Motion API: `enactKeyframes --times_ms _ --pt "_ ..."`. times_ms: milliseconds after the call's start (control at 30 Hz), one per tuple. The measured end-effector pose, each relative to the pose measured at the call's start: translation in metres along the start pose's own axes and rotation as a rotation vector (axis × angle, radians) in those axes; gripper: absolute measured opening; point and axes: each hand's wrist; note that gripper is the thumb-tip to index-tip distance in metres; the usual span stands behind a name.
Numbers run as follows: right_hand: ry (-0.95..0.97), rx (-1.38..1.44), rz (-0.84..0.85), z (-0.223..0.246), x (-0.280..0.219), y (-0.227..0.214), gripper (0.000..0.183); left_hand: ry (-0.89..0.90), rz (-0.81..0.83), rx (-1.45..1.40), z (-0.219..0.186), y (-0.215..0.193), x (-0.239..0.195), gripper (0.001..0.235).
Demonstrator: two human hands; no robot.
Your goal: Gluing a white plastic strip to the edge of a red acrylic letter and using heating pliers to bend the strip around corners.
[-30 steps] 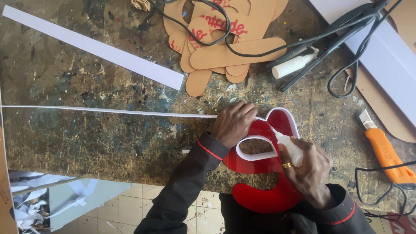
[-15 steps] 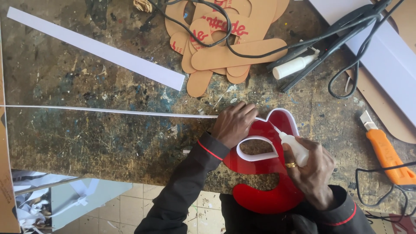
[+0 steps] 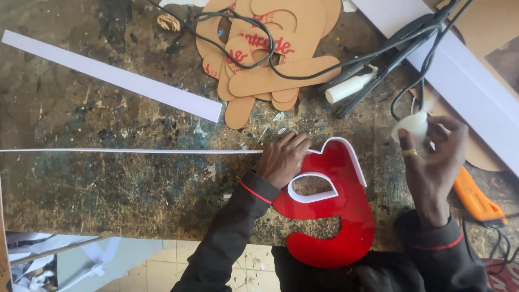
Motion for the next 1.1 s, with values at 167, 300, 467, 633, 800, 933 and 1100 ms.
enactKeyframes --times_ms 167,300,467,633,800,933,1100 --pt "-0.171 -0.284 0.052 -0.033 0.022 0.008 0.051 -0.025 -0.001 -0.005 0.001 0.004 -0.002 0.017" --pt "-0.138 -0.297 0.044 -0.01 0.008 0.005 0.049 -0.031 0.028 0.002 0.0 0.003 -0.003 0.017" --pt "-0.276 -0.351 0.2 -0.018 -0.002 -0.004 0.054 -0.008 -0.018 0.018 0.002 0.004 0.0 0.018" --pt "-0.291 -0.319 0.154 -0.001 0.007 0.009 0.054 -0.013 0.013 -0.003 -0.002 -0.005 0.004 0.013" --pt "-0.337 -0.37 0.042 0.032 -0.035 -0.009 0.053 -0.041 0.02 0.015 -0.001 -0.002 0.0 0.017" --pt "0.209 -0.541 0.462 0.033 -0.097 -0.029 0.064 -0.036 0.013 0.0 -0.003 -0.005 0.003 0.012" --pt "0.055 -0.583 0.511 0.007 -0.111 -0.024 0.074 -0.07 0.031 0.021 -0.006 -0.002 0.0 0.011"
Point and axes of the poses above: each hand's wrist, its own x-axis towards the middle knuckle, its own y-axis out of the palm, z = x × y, and after that the axes turned 13 degrees about -z, right-handed
